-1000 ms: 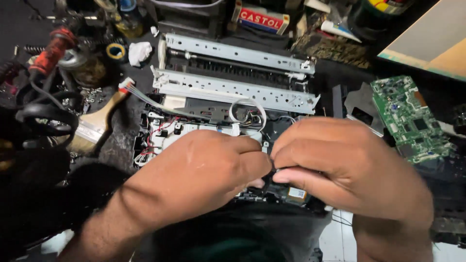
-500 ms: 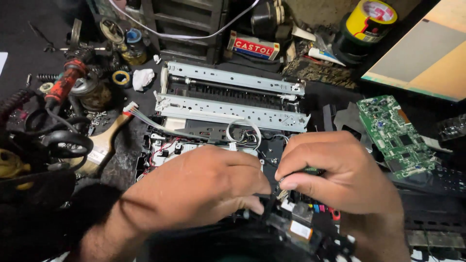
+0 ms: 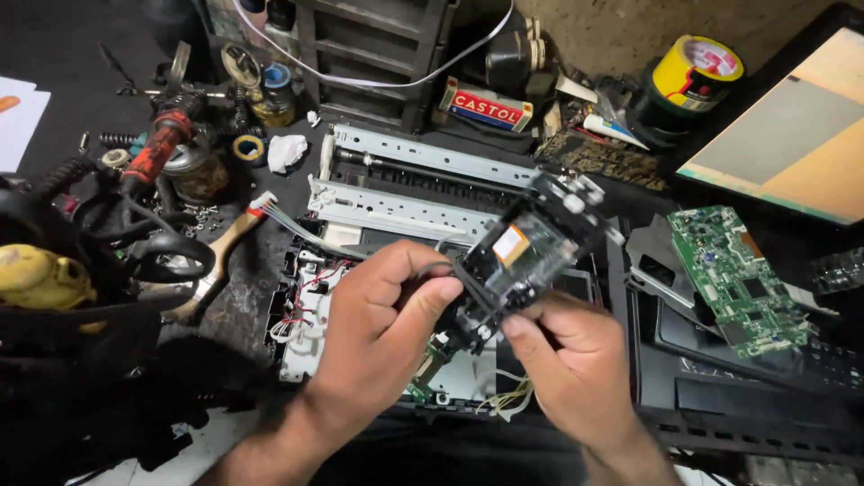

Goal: Disassembling a printer to remove the print head assembly and internal electronic components.

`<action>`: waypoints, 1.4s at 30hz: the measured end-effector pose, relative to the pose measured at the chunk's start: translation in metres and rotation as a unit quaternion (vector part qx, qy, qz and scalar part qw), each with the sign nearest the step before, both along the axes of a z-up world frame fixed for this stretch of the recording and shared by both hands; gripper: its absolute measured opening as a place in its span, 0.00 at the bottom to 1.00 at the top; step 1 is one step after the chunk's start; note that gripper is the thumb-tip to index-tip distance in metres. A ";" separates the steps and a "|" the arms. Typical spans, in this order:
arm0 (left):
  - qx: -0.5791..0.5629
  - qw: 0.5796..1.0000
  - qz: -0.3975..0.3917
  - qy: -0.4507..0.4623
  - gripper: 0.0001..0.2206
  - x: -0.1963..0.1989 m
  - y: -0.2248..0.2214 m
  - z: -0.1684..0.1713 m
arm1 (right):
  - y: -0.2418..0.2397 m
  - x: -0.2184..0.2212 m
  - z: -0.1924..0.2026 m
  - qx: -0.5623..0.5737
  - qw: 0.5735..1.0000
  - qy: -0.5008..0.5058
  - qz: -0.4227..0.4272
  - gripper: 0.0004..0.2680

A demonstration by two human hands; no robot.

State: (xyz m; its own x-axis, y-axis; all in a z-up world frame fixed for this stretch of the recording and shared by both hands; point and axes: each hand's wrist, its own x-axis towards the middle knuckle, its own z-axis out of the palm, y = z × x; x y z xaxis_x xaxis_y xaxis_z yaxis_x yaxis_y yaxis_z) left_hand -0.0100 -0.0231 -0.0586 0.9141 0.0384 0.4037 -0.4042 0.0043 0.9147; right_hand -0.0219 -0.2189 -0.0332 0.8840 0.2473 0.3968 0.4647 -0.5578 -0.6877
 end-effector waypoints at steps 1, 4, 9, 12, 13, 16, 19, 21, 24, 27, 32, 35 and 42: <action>0.017 1.000 0.018 -0.004 0.04 -0.001 -0.002 -0.003 | -0.003 -0.002 -0.005 0.035 0.998 0.042 -0.010 0.07; 0.063 0.996 0.056 -0.028 0.05 -0.001 -0.004 -0.009 | -0.001 -0.002 -0.014 0.101 0.990 0.097 -0.013 0.11; 0.116 0.987 0.097 -0.060 0.06 -0.004 -0.006 -0.012 | 0.008 -0.002 -0.016 0.138 0.980 0.135 -0.054 0.05; 0.151 0.984 0.074 -0.061 0.06 -0.011 0.000 -0.008 | 0.004 0.003 -0.018 0.094 0.987 0.074 -0.108 0.04; 0.185 0.981 0.063 0.005 0.13 -0.014 0.004 -0.007 | 0.001 0.005 -0.017 0.090 0.988 0.079 -0.098 0.05; 0.205 0.978 0.002 -0.043 0.16 -0.019 0.021 0.012 | -0.006 0.010 -0.016 0.084 0.989 0.089 -0.084 0.09; 0.169 0.971 -0.107 -0.132 0.12 -0.019 0.039 0.031 | -0.013 0.011 -0.021 0.100 0.988 0.102 -0.064 0.10; 0.151 0.967 -0.171 -0.111 0.15 -0.013 0.045 0.032 | -0.020 0.012 -0.026 0.119 0.986 0.107 -0.052 0.10; 0.014 0.965 -0.260 -0.026 0.21 -0.006 0.043 0.014 | -0.029 0.008 -0.033 0.193 0.968 0.160 -0.022 0.10; -0.052 0.957 -0.285 0.020 0.24 0.000 0.040 0.004 | -0.032 0.006 -0.032 0.181 0.973 0.144 -0.014 0.10; -0.034 0.951 -0.308 0.018 0.31 0.003 0.050 0.018 | -0.040 0.008 -0.043 0.207 0.965 0.164 -0.009 0.10; -0.159 0.890 -0.428 0.010 0.25 0.015 0.056 0.005 | -0.040 0.007 -0.052 0.238 0.957 0.163 0.006 0.08; -0.078 0.939 -0.335 -0.017 0.11 0.025 0.047 -0.010 | -0.034 0.010 -0.050 0.283 0.935 0.207 0.048 0.07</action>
State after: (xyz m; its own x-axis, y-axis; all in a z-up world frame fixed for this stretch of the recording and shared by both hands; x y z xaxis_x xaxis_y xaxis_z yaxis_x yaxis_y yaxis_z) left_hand 0.0150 0.0238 -0.0684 0.7412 -0.4794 0.4700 -0.2922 0.3999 0.8687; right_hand -0.0124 -0.2525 -0.0835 0.9753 0.1870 0.1175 0.1233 -0.0200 -0.9922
